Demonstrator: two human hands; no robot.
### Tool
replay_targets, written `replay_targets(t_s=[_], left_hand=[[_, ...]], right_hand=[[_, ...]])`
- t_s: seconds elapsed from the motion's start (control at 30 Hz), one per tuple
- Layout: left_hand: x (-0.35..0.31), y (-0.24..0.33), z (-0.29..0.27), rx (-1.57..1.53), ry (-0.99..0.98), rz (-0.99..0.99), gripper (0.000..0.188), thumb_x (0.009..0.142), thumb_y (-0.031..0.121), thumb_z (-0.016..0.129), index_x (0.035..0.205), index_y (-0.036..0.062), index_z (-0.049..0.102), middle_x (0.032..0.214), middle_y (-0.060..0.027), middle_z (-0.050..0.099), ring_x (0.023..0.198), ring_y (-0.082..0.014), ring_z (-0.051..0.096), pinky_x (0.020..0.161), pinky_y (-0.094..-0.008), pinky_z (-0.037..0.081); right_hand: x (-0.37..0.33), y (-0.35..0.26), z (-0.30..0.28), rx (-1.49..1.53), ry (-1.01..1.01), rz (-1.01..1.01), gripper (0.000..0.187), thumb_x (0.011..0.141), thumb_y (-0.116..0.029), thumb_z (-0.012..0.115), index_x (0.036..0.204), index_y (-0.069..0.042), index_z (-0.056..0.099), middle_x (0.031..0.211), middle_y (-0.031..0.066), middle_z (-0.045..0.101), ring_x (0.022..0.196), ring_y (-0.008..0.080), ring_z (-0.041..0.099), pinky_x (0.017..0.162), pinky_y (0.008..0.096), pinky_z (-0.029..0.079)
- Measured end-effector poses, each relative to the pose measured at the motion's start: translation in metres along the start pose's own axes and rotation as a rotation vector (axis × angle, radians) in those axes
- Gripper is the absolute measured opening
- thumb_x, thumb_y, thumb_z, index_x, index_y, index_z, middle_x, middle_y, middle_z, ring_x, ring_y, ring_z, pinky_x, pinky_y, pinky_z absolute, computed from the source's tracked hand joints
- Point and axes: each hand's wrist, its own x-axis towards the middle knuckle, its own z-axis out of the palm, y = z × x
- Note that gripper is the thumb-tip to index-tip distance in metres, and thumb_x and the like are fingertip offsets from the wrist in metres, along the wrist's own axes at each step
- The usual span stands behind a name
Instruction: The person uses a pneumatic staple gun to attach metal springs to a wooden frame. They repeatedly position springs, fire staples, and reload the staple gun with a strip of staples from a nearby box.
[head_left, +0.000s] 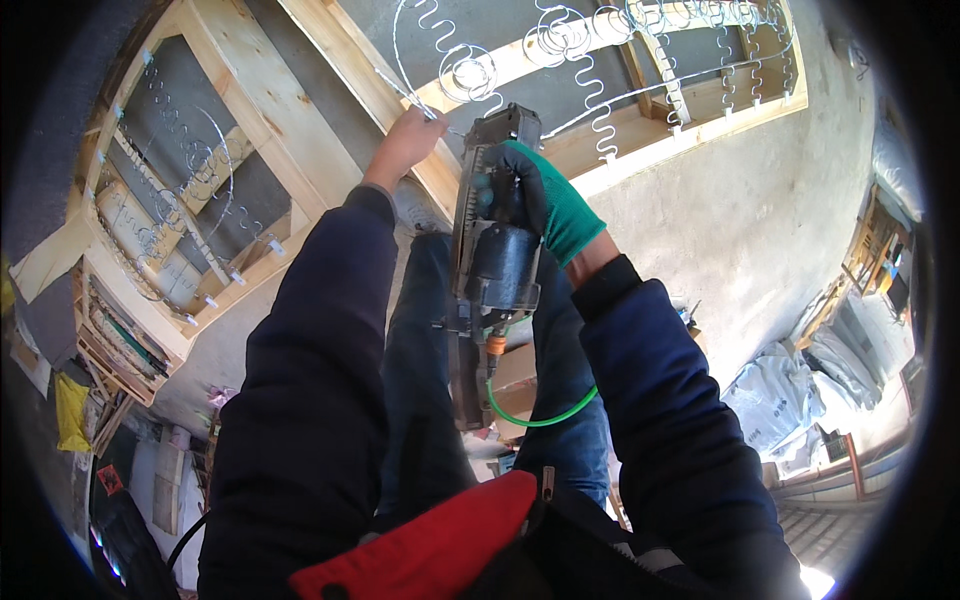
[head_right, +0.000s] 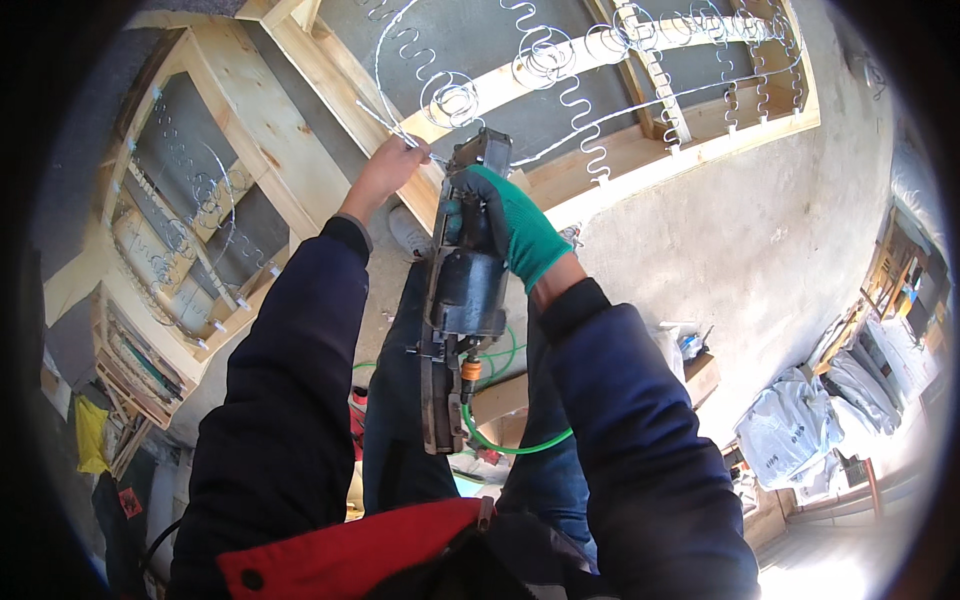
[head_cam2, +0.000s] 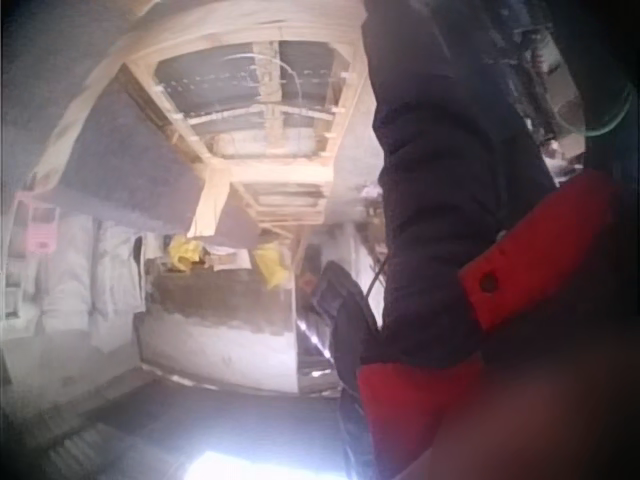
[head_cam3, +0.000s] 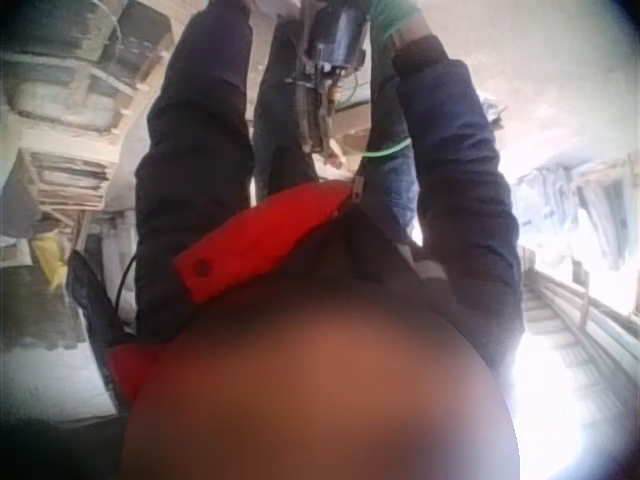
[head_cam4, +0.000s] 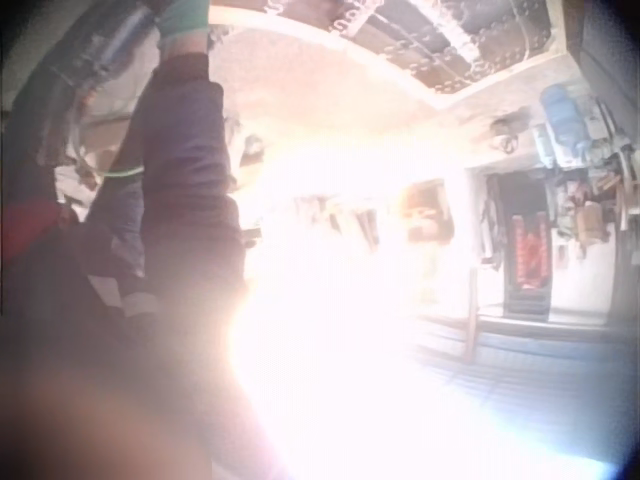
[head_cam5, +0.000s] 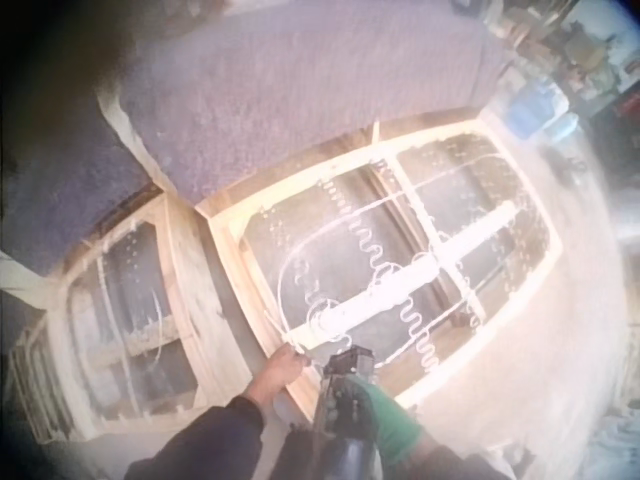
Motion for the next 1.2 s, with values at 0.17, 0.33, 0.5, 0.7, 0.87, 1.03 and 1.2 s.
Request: replay_targets(t_s=[0.17,0.33,0.5,0.7,0.87,1.03,1.2], left_hand=[[-0.015,0.008,-0.002,-0.243,-0.045,-0.18,0.032,0.107,0.031,0.061,0.111,0.0006,0.072,0.099,-0.005,0.074,0.086,-0.0142,0.067,0.076,-0.0298,0.053],[-0.049,0.018,-0.034,-0.461,0.113,-0.373,0.028,0.108,0.032,0.061,0.112,0.0053,0.07,0.095,-0.0033,0.073,0.079,-0.0106,0.065,0.07,-0.0276,0.051],[-0.063,0.03,-0.064,-0.447,0.38,-0.319,0.023,0.108,0.024,0.059,0.11,0.0041,0.07,0.094,-0.0029,0.075,0.073,-0.0106,0.064,0.063,-0.0261,0.052],[0.003,0.026,-0.083,0.412,0.234,-0.029,0.02,0.1,0.017,0.062,0.107,0.0019,0.072,0.086,-0.0146,0.074,0.068,-0.0271,0.068,0.066,-0.04,0.055],[0.048,0.052,-0.108,0.342,0.073,-0.118,0.037,0.1,0.031,0.058,0.089,0.0002,0.075,0.08,-0.0174,0.075,0.073,-0.0314,0.071,0.073,-0.0447,0.056],[0.061,0.084,-0.133,0.462,-0.23,-0.236,0.05,0.102,0.043,0.056,0.091,-0.0014,0.076,0.082,-0.0113,0.076,0.071,-0.0231,0.067,0.076,-0.0401,0.055],[0.07,0.095,-0.144,0.441,-0.342,-0.253,0.05,0.103,0.046,0.058,0.096,-0.0013,0.075,0.086,-0.0086,0.075,0.077,-0.0181,0.064,0.073,-0.0345,0.052]], right_hand=[[-0.002,-0.01,-0.019,0.086,-0.096,0.167,0.024,0.102,-0.022,0.065,0.119,-0.005,0.062,0.095,0.0122,0.071,0.074,0.0194,0.07,0.071,0.0328,0.061],[-0.013,0.007,-0.02,0.078,-0.147,0.181,0.019,0.103,-0.025,0.065,0.109,-0.007,0.066,0.091,0.0087,0.072,0.072,0.0184,0.07,0.068,0.0328,0.06],[-0.039,-0.016,-0.011,0.022,-0.104,0.163,0.019,0.1,-0.027,0.067,0.104,-0.008,0.067,0.086,0.0056,0.071,0.07,0.0162,0.068,0.065,0.0288,0.057],[-0.046,-0.044,-0.002,0.091,-0.083,0.135,0.021,0.101,-0.026,0.067,0.109,-0.007,0.065,0.094,0.0086,0.072,0.074,0.0173,0.069,0.069,0.031,0.058],[-0.017,-0.02,0.022,0.321,-0.094,0.039,0.021,0.102,-0.028,0.066,0.109,-0.008,0.066,0.095,0.0076,0.071,0.076,0.0178,0.068,0.073,0.0334,0.06],[0.027,0.01,0.06,0.618,-0.151,0.012,0.024,0.103,-0.029,0.064,0.109,-0.006,0.066,0.092,0.0076,0.07,0.077,0.02,0.068,0.076,0.0362,0.059],[0.061,0.019,0.088,0.599,-0.092,-0.107,0.026,0.105,-0.031,0.06,0.109,-0.006,0.066,0.092,0.0092,0.071,0.078,0.0216,0.069,0.08,0.0383,0.06]])
